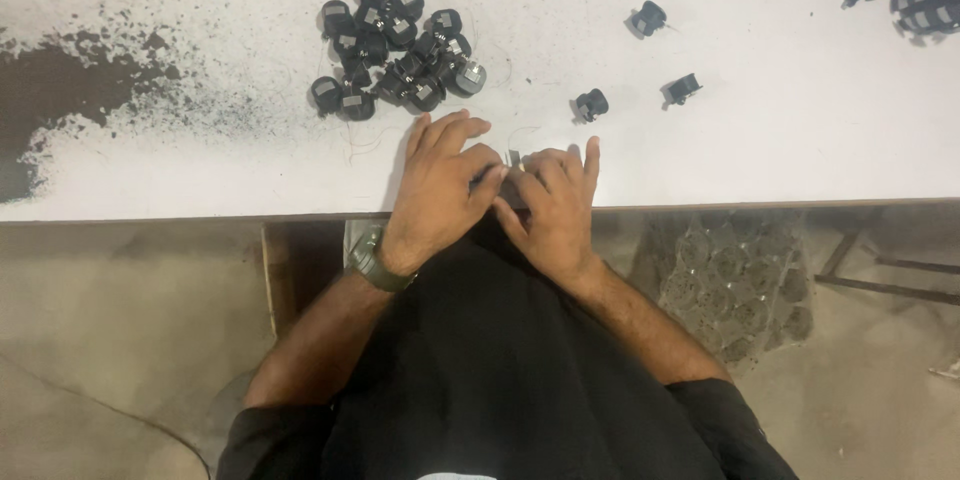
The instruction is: The person sits at a white workbench assembling small black plastic plug components. They pick up a housing and a metal pin part, press the parts together by hand, and place the finished assembly onto a growing pile on the table, repeating this with one component at a time.
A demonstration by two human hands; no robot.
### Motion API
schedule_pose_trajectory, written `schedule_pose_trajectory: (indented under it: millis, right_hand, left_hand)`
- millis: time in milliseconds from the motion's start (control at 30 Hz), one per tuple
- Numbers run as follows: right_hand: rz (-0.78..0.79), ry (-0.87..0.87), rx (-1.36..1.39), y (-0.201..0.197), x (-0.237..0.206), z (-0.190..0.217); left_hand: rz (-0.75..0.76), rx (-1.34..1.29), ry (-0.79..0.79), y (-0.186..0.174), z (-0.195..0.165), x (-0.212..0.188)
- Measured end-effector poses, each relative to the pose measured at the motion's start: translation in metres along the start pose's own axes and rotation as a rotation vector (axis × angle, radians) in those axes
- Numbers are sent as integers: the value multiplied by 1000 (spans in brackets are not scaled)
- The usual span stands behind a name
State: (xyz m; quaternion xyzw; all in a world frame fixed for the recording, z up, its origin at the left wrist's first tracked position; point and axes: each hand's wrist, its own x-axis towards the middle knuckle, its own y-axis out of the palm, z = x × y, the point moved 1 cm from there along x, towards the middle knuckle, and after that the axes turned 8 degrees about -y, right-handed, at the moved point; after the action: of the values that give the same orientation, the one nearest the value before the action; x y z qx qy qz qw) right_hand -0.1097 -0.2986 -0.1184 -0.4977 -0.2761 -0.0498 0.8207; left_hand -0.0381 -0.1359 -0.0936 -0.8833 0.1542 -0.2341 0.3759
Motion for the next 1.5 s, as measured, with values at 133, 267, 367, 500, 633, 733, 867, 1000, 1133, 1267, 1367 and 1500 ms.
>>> schedule_pose_trajectory:
  millis: [133,267,367,500,633,733,867,1000,1133,1267,1367,1500]
  right_hand:
    - [-14,-37,33,-1,-4,-7]
    - [-31,-26,42,3,-10,-15]
    - [-48,-26,51,7,-11,-17]
    - [-32,-25,71,7,-12,-16]
    - [29,-104,103,2,-11,-17]
    - [50,-150,114,-1,-12,-18]
    - [52,-131,88,-1,-11,-18]
    - [47,-119,91,-1,-10,-18]
    - [28,-80,109,-2,-9,-16]
    - [-53,-98,135,-3,-15,-14]
    - [-155,-180,222,2,-25,-8]
    - [-203,-170,400,15,-35,0]
  left_hand:
    - [-3,-16,36,-11,2,-8]
    - [-40,20,52,-13,5,-24]
    - [-60,53,82,-8,5,-28]
    - [-75,202,205,-5,0,-29]
    - [-40,165,272,-7,-5,-28]
    - [45,31,96,-9,-5,-24]
    - [123,-119,-106,-19,1,-19]
    - [167,-227,-202,-22,1,-23]
    - [184,-289,-302,-16,2,-27]
    - [187,-301,-325,-9,7,-30]
    - [96,-336,-241,-3,7,-34]
    - [39,-346,-167,5,6,-38]
